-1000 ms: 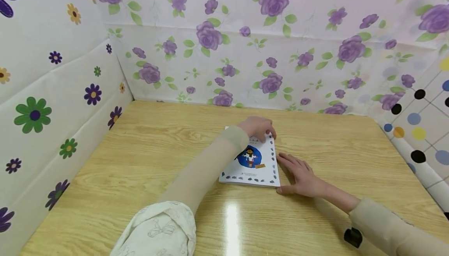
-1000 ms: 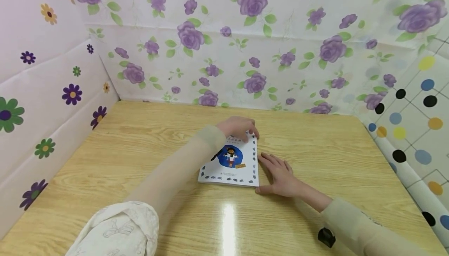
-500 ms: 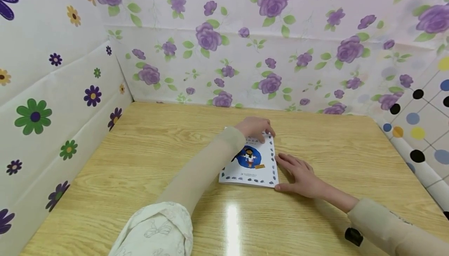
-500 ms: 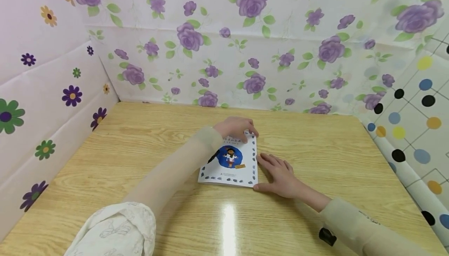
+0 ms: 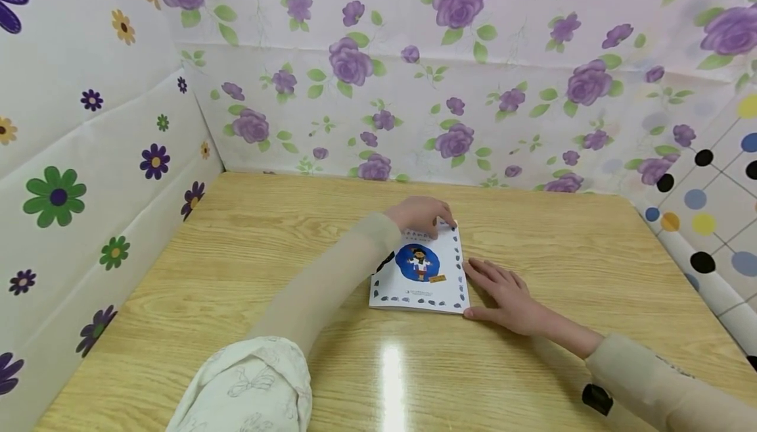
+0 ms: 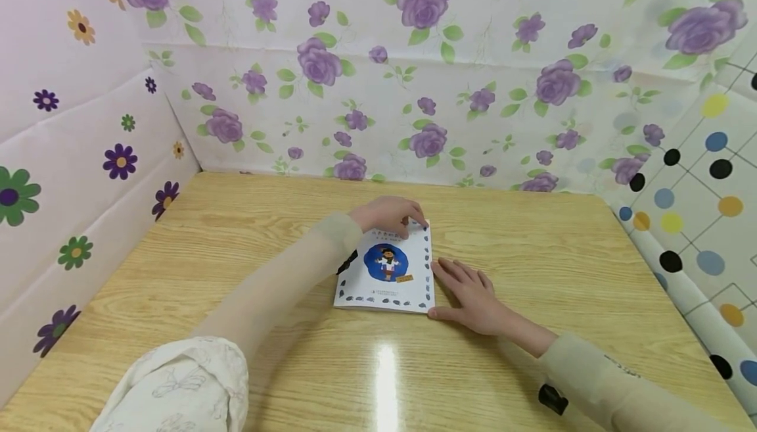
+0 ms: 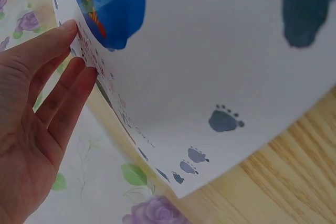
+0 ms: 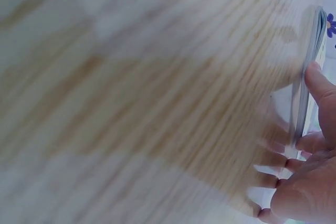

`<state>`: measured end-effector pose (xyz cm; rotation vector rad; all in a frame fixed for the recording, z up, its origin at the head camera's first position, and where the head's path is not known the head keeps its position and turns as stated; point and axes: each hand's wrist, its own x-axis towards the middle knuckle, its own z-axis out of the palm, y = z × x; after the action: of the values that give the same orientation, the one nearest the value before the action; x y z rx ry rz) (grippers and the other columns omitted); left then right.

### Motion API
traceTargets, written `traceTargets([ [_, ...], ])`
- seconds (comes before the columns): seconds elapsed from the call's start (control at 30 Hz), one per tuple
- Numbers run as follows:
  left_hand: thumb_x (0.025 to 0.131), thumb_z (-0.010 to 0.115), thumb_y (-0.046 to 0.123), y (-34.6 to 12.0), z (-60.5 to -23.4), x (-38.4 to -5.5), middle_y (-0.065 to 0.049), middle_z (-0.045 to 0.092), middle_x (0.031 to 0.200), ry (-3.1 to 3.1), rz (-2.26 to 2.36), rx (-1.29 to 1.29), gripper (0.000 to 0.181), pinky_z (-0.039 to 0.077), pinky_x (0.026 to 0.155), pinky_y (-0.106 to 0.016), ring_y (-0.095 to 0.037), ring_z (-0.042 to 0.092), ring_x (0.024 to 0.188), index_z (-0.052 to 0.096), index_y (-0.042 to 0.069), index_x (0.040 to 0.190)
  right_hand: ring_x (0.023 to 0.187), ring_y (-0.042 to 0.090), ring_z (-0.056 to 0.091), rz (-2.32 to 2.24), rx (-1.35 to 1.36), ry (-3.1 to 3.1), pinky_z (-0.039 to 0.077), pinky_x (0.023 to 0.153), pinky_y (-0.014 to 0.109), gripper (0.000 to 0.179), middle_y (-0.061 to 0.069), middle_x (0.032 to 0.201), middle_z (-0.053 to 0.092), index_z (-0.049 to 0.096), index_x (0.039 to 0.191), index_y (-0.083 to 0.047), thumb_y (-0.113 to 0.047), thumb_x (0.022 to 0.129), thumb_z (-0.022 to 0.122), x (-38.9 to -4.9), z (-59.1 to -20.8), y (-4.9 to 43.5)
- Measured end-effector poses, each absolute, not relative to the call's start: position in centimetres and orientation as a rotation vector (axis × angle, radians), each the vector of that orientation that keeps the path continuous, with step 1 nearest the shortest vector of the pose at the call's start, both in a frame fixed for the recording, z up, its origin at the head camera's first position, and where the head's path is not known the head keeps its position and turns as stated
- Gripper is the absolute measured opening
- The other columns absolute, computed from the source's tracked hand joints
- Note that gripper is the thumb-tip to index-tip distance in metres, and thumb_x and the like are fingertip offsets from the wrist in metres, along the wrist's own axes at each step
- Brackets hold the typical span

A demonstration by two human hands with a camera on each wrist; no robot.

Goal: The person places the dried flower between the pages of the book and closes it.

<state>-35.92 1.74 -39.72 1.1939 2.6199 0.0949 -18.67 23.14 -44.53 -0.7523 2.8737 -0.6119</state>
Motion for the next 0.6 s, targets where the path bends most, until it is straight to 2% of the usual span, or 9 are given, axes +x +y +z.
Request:
traceTargets([
  [0.37,0.094,0.066,0.018,1.4,-39.7,-35.8,0.006,0.056,0.141,2.614,0.108,1.208,0.045,0.051,0.089,-0.029,-0.012,0.061,0.103,0.06,0.031,0.137,0.147,0.048,0.023,-0.613,-0.754,2.875,0.017,0.107,0.077,0.084,0.017,0.162,0.028,0.031,0.156,-0.014,-0.052,0.09,0.066,-18.6,-44.6,23.1],
  [0.6,0.096,0.062,0.008,-0.3,-38.7,-35.7,-0.003,0.061,0.137,2.547,0.333,1.247,0.037,0.049,0.102,-0.031,-0.018,0.061,0.117,0.063,0.015,0.133,0.147,0.048,0.023,-0.624,-0.754,2.865,0.016,0.108,0.076,0.084,0.017,0.162,0.027,0.03,0.156,-0.014,-0.052,0.09,0.065,-18.7,-44.5,22.8],
])
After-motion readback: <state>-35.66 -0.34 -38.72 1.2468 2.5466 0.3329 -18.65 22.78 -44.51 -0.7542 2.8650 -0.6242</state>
